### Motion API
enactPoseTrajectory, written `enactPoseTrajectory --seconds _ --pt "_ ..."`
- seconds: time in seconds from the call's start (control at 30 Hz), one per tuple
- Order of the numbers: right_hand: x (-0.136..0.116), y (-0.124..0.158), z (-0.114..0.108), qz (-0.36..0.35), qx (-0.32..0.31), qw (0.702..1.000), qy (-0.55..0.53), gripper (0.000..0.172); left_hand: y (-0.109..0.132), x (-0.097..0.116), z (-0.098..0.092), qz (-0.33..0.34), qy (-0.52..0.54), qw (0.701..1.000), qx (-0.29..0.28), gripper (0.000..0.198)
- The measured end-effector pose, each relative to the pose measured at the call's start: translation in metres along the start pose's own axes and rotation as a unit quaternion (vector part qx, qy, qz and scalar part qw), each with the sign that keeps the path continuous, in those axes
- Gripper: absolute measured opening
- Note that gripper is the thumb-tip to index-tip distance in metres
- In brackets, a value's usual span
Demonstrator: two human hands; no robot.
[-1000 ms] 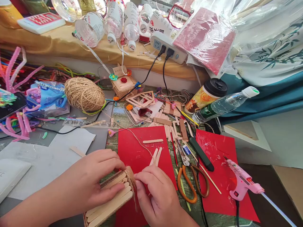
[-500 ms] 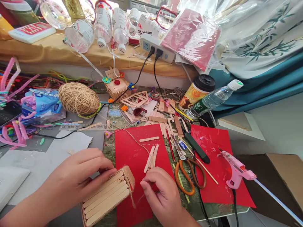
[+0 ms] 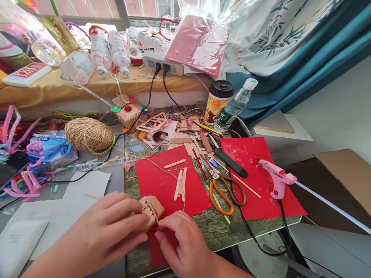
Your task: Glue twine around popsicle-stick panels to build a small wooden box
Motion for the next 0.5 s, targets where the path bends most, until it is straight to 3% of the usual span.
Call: enactPoseTrajectory --seconds 0.1,0.2,0.4,0.5 --pt "-0.006 0.001 0.000 -0.033 -0.006 0.999 0.024 0.033 -0.001 0.010 0.006 0.024 -0.042 0.999 -0.017 0.013" --pt "-0.006 0.002 0.001 -0.042 -0.002 0.999 0.010 0.031 -0.001 0.014 0.010 0.034 -0.062 0.997 -0.019 0.014" --pt "0.008 0.014 0.010 0.034 0.031 0.997 -0.056 0.042 0.000 0.015 0.011 0.035 -0.075 0.996 -0.016 0.020" --pt "0.011 0.016 0.014 0.031 0.033 0.997 -0.062 0.041 0.000 0.015 0.011 0.035 -0.081 0.996 -0.018 0.025"
Point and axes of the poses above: each hand's wrist, its own y-axis away from the middle knuckle, its own z-axis out of the palm, x = y × z, the point moved 6 cm from there along -y, towards the middle knuckle, and after that the axes turned 11 degrees about -x, right-handed, at the moved point
